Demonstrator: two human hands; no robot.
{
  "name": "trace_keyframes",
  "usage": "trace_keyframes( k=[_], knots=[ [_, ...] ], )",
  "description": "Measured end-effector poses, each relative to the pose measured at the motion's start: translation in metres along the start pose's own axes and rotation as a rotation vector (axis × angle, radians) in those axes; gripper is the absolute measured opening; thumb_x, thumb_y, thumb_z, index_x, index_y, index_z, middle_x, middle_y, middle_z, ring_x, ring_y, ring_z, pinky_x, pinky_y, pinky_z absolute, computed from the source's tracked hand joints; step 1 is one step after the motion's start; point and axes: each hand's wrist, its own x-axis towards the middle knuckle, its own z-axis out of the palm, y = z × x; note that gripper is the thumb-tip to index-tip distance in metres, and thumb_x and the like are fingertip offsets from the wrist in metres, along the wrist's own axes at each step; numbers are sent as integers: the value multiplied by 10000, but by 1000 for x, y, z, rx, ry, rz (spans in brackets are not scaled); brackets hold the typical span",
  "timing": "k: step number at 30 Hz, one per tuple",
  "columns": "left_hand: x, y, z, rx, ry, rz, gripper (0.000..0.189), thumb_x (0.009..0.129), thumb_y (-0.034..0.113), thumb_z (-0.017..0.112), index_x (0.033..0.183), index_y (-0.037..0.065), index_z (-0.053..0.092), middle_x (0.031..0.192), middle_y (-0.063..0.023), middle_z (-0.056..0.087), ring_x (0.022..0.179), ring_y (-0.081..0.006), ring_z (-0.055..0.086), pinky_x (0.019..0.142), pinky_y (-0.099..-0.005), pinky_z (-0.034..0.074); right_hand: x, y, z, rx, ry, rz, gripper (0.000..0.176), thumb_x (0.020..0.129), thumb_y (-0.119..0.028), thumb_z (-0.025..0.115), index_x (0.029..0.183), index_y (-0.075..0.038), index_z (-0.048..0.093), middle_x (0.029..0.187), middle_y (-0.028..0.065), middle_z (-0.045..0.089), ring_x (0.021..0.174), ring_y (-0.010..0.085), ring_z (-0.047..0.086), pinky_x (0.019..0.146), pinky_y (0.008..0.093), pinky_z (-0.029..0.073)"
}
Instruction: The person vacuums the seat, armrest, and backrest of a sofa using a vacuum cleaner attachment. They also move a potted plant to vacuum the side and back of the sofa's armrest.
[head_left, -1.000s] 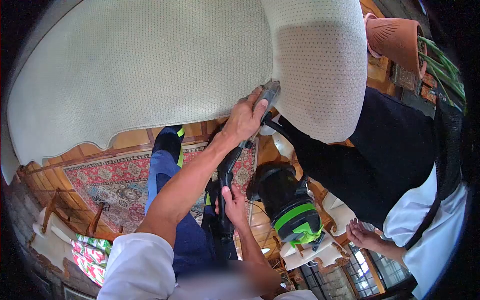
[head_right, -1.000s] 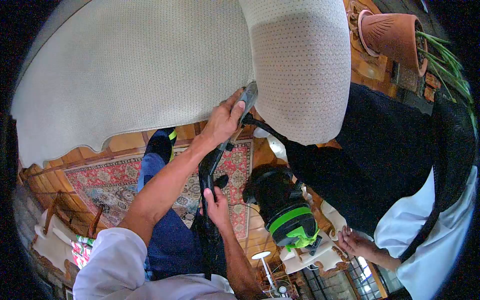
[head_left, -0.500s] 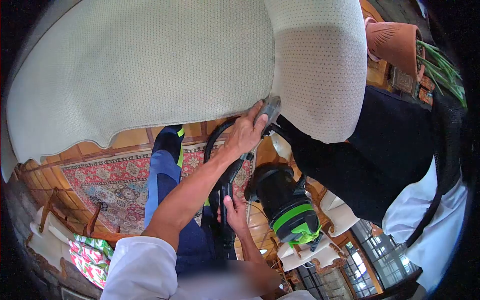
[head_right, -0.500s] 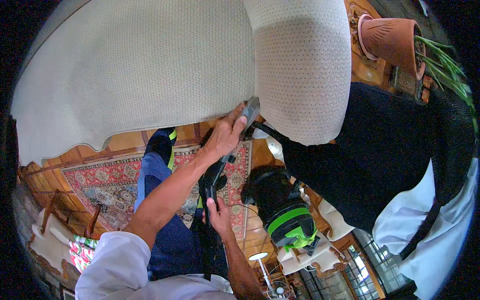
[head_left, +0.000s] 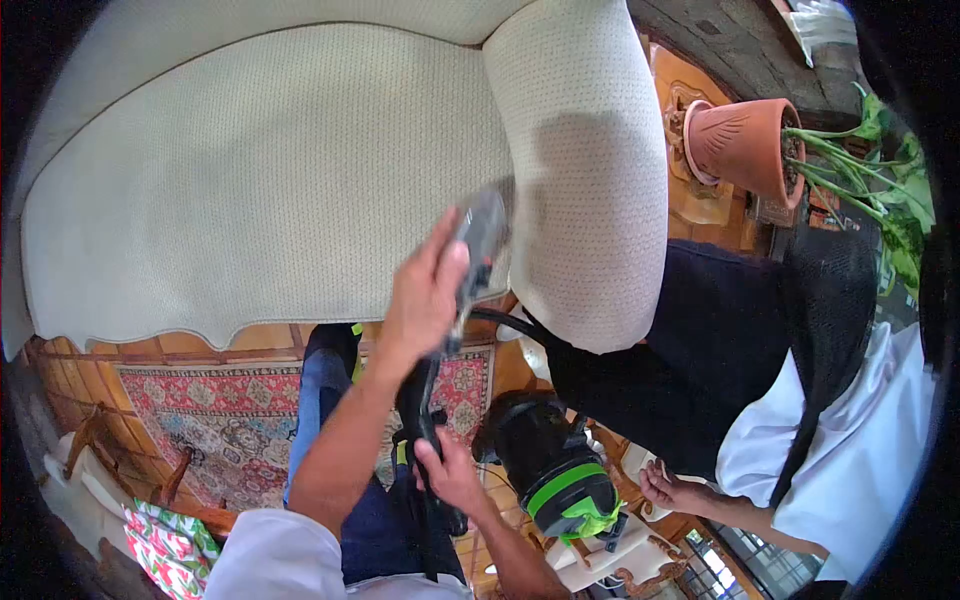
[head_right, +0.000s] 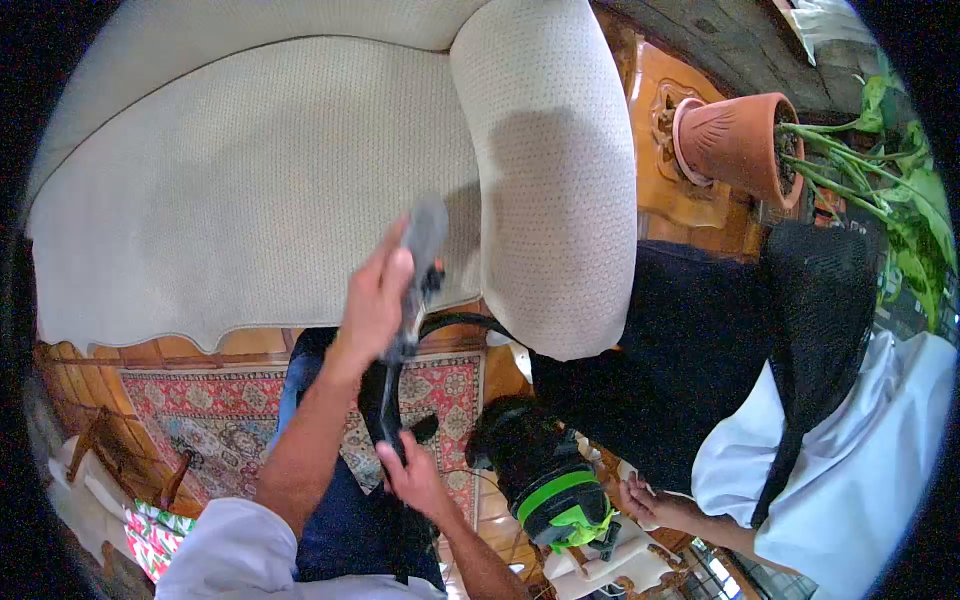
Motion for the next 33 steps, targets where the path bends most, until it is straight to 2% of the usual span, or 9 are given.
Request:
trace_keyframes(
  k=[7, 14, 19, 21, 25, 27, 29, 31, 33],
  knots=[
    [175, 33, -1, 71, 127, 94, 612, 1023, 499, 424, 1386, 24, 554, 1169, -271, 680, 1128, -401, 642, 983, -422, 470, 117, -129, -57, -164, 108, -224, 496, 1030, -468, 520, 972, 24, 552, 612, 71, 559, 480, 173, 586, 444, 355, 456],
    [250, 23, -4, 92, 98, 84, 562, 1020, 497, 430, 1364, 80, 585, 1162, -265, 685, 1119, -409, 643, 973, -432, 477, 173, -177, -62, -29, 59, -51, 506, 1025, -479, 527, 962, 22, 544, 605, 72, 563, 460, 176, 577, 424, 339, 449],
    [249, 25, -8, 79, -10, 5, 576, 1022, 496, 426, 1365, 59, 580, 1210, -287, 659, 1194, -440, 598, 1013, -439, 453, 189, -162, -49, 32, 83, -109, 482, 1024, -478, 531, 981, 2, 549, 594, 61, 553, 442, 166, 563, 412, 324, 440],
    [261, 5, -3, 223, 73, 179, 573, 1025, 484, 431, 1355, 38, 578, 1063, -269, 703, 971, -400, 694, 889, -432, 522, 181, -163, -49, 69, 71, -81, 484, 1023, -480, 530, 977, 1, 555, 597, 62, 558, 451, 165, 565, 418, 325, 439],
    [244, 5, 1, 261, 84, 247, 566, 1030, 479, 426, 1358, 42, 572, 993, -260, 711, 882, -381, 710, 834, -422, 541, 171, -146, -47, 70, 103, -58, 499, 1023, -490, 524, 965, 2, 578, 608, 72, 582, 477, 162, 569, 433, 332, 437],
    [217, 16, 1, 181, -45, 5, 555, 1036, 468, 425, 1368, 46, 562, 919, -251, 707, 779, -350, 711, 772, -418, 551, 164, -121, -38, 50, 120, -50, 517, 1021, -501, 520, 956, 8, 589, 626, 77, 593, 492, 162, 573, 443, 337, 440],
    [202, -4, 9, 145, -78, -39, 547, 1038, 458, 426, 1376, 47, 551, 932, -264, 703, 803, -349, 713, 785, -426, 545, 166, -77, -29, -36, 199, -136, 518, 1020, -500, 522, 958, 10, 585, 641, 76, 600, 502, 158, 581, 457, 332, 453],
    [183, -17, 20, 167, -83, -13, 540, 1039, 457, 430, 1371, 49, 552, 825, -225, 687, 605, -283, 662, 666, -419, 541, 140, -95, -27, 116, 155, 38, 509, 1020, -490, 526, 963, 12, 584, 656, 76, 609, 513, 155, 588, 470, 331, 460],
    [173, -22, 26, 123, -175, -172, 549, 1040, 469, 424, 1389, 62, 545, 915, -269, 699, 756, -335, 706, 764, -422, 548, 131, -81, -31, 83, 168, 6, 487, 1024, -474, 529, 964, 7, 583, 653, 69, 605, 515, 156, 590, 472, 329, 459]
  ],
)
